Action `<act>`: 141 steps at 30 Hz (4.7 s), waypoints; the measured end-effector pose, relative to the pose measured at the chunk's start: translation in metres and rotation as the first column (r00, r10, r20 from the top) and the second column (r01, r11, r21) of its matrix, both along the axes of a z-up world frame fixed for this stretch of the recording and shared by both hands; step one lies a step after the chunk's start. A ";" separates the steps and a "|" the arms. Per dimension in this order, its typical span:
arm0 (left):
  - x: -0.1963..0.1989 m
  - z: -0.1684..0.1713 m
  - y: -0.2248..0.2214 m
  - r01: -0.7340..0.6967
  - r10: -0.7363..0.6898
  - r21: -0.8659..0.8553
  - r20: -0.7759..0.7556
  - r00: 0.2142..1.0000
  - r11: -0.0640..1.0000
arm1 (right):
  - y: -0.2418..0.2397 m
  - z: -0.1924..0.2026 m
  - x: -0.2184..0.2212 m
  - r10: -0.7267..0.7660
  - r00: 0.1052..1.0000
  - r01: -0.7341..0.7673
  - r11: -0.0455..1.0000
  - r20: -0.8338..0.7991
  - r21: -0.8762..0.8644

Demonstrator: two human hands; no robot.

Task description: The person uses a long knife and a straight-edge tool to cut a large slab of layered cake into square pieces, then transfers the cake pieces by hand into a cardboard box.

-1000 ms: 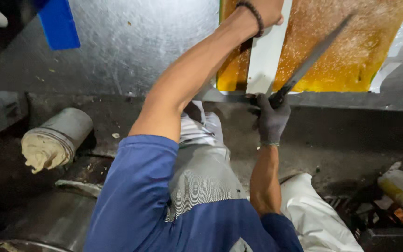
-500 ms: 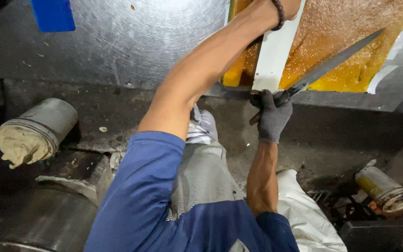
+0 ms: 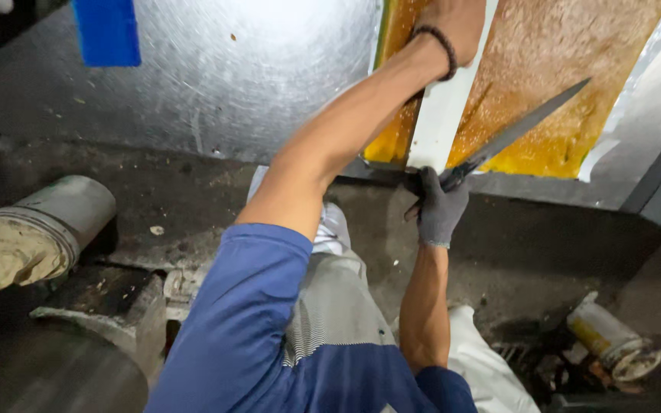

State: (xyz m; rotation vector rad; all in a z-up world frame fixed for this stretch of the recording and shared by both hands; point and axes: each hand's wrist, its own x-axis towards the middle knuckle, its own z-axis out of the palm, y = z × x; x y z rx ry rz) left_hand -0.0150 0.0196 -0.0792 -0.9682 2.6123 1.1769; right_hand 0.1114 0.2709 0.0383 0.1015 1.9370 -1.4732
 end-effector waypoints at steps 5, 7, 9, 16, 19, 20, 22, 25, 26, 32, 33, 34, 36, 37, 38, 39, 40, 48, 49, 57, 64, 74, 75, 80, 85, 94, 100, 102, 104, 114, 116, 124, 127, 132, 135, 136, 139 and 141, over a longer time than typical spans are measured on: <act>0.001 0.029 -0.002 -0.100 0.092 -0.168 -0.053 0.994 0.981 | -0.002 0.001 -0.002 0.020 0.999 -0.021 1.000 -0.043 -0.021; 0.004 0.036 -0.004 -0.081 0.080 -0.125 -0.009 0.997 0.989 | 0.000 -0.006 -0.004 0.002 0.999 -0.003 1.000 -0.054 -0.031; 0.009 0.043 -0.002 -0.087 0.079 -0.169 -0.053 0.995 0.982 | 0.002 -0.014 -0.004 -0.038 0.998 0.036 0.999 -0.053 -0.028; 0.008 0.052 0.000 -0.044 0.059 -0.197 0.068 0.996 0.979 | 0.010 -0.023 -0.008 -0.079 0.997 0.079 0.996 0.015 -0.041; 0.011 0.055 -0.002 -0.041 0.049 -0.187 0.034 0.998 0.981 | 0.016 -0.033 -0.011 -0.014 0.994 0.002 0.994 -0.105 -0.113; 0.013 0.057 -0.003 -0.031 0.040 -0.162 0.049 0.998 0.986 | 0.016 -0.032 -0.012 -0.005 0.996 -0.002 0.997 -0.085 -0.080; 0.016 0.061 -0.005 -0.013 0.023 -0.134 0.072 0.997 0.991 | 0.014 -0.027 -0.014 -0.008 1.000 0.008 1.000 -0.007 -0.004; 0.018 0.063 -0.008 0.010 0.000 -0.133 0.073 0.997 0.991 | 0.014 -0.023 -0.018 -0.016 0.997 0.008 0.995 0.073 0.104; 0.020 0.062 -0.009 0.014 -0.006 -0.134 0.059 0.998 0.991 | 0.015 -0.025 -0.019 0.007 0.999 -0.011 0.992 0.035 0.129; 0.018 0.073 -0.012 0.042 -0.036 -0.129 0.050 0.998 0.991 | 0.034 -0.001 -0.036 0.227 0.929 -0.160 0.958 -0.292 0.238; 0.017 0.079 -0.011 0.044 -0.037 -0.130 0.060 0.998 0.991 | 0.036 0.013 -0.045 0.327 0.871 -0.211 0.923 -0.366 0.322; 0.018 0.085 -0.010 0.069 -0.057 -0.098 0.124 0.991 0.993 | 0.029 0.021 -0.052 0.383 0.785 -0.221 0.907 -0.487 0.357; 0.025 0.101 -0.016 0.111 -0.098 -0.037 0.253 0.963 0.993 | 0.005 0.032 -0.078 0.482 0.555 -0.223 0.871 -0.677 0.437; 0.024 0.108 -0.015 0.117 -0.101 -0.047 0.257 0.961 0.992 | -0.010 0.038 -0.091 0.409 0.641 -0.289 0.913 -0.650 0.290; 0.023 0.113 -0.014 0.120 -0.101 -0.058 0.263 0.960 0.991 | -0.029 0.041 -0.104 0.341 0.719 -0.336 0.933 -0.606 0.127; 0.022 0.117 -0.014 0.123 -0.100 -0.069 0.267 0.958 0.990 | -0.048 0.044 -0.119 0.361 0.661 -0.380 0.917 -0.658 0.121; 0.022 0.119 -0.014 0.129 -0.104 -0.086 0.253 0.962 0.988 | -0.067 0.046 -0.133 0.382 0.596 -0.429 0.895 -0.706 0.122; 0.026 0.114 -0.018 0.187 -0.147 -0.186 0.210 0.967 0.965 | -0.157 0.033 -0.195 0.666 0.661 -0.548 0.743 -0.345 0.384; 0.026 0.112 -0.019 0.189 -0.148 -0.175 0.225 0.963 0.966 | -0.159 0.024 -0.198 0.660 0.641 -0.542 0.751 -0.392 0.378; 0.028 0.114 -0.018 0.175 -0.144 -0.147 0.199 0.969 0.974 | -0.174 -0.006 -0.203 0.677 0.604 -0.537 0.735 -0.420 0.413; 0.028 0.111 -0.019 0.197 -0.158 -0.184 0.209 0.965 0.963 | -0.180 0.032 -0.207 0.686 0.654 -0.574 0.724 -0.318 0.382; 0.025 0.111 -0.018 0.189 -0.149 -0.150 0.245 0.958 0.970 | -0.164 0.015 -0.201 0.667 0.626 -0.565 0.745 -0.404 0.354; 0.028 0.111 -0.019 0.194 -0.155 -0.121 0.272 0.950 0.973 | -0.169 0.012 -0.203 0.660 0.646 -0.568 0.751 -0.384 0.336; 0.031 0.098 -0.019 0.221 -0.191 -0.272 0.132 0.973 0.936 | -0.153 0.024 -0.196 0.669 0.656 -0.585 0.743 -0.350 0.324; 0.030 0.097 -0.021 0.207 -0.165 -0.186 0.221 0.961 0.960 | -0.161 0.016 -0.202 0.670 0.645 -0.585 0.743 -0.369 0.325; 0.039 0.076 -0.026 0.224 -0.184 -0.260 0.168 0.968 0.939 | -0.124 0.017 -0.179 0.666 0.654 -0.592 0.746 -0.358 0.306; 0.037 0.079 -0.026 0.232 -0.195 -0.244 0.167 0.967 0.942 | -0.096 0.036 -0.159 0.644 0.713 -0.583 0.764 -0.277 0.277; 0.038 0.074 -0.027 0.236 -0.204 -0.261 0.144 0.968 0.936 | -0.088 0.039 -0.155 0.651 0.728 -0.585 0.753 -0.213 0.301; 0.038 0.069 -0.034 0.242 -0.206 -0.271 0.155 0.966 0.932 | -0.096 0.031 -0.160 0.661 0.699 -0.589 0.749 -0.274 0.302; 0.039 0.065 -0.037 0.245 -0.216 -0.281 0.130 0.968 0.928 | -0.047 0.016 -0.125 0.639 0.718 -0.587 0.769 -0.276 0.253; 0.040 0.065 -0.036 0.254 -0.231 -0.306 0.108 0.967 0.917 | -0.031 0.021 -0.116 0.625 0.734 -0.583 0.781 -0.265 0.226; 0.042 0.064 -0.039 0.257 -0.238 -0.334 0.098 0.966 0.907 | 0.007 0.023 -0.088 0.656 0.720 -0.600 0.753 -0.227 0.270; 0.041 0.069 -0.038 0.271 -0.251 -0.326 0.103 0.962 0.906 | 0.026 0.024 -0.070 0.619 0.732 -0.570 0.786 -0.286 0.241; 0.038 0.064 -0.042 0.253 -0.229 -0.307 0.114 0.967 0.917 | 0.051 0.021 -0.057 0.640 0.723 -0.600 0.769 -0.260 0.222; 0.037 0.065 -0.046 0.302 -0.290 -0.367 0.090 0.953 0.880 | 0.049 0.022 -0.055 0.609 0.749 -0.575 0.793 -0.260 0.203; 0.037 0.066 -0.044 0.294 -0.285 -0.368 0.079 0.955 0.882 | 0.060 0.028 -0.050 0.626 0.745 -0.587 0.779 -0.229 0.219; 0.033 0.068 -0.044 0.252 -0.242 -0.335 0.072 0.968 0.908 | 0.087 0.039 -0.038 0.661 0.725 -0.612 0.746 -0.191 0.262; 0.037 0.063 -0.045 0.215 -0.185 -0.247 0.141 0.973 0.945 | 0.088 0.032 -0.034 0.670 0.712 -0.617 0.740 -0.211 0.269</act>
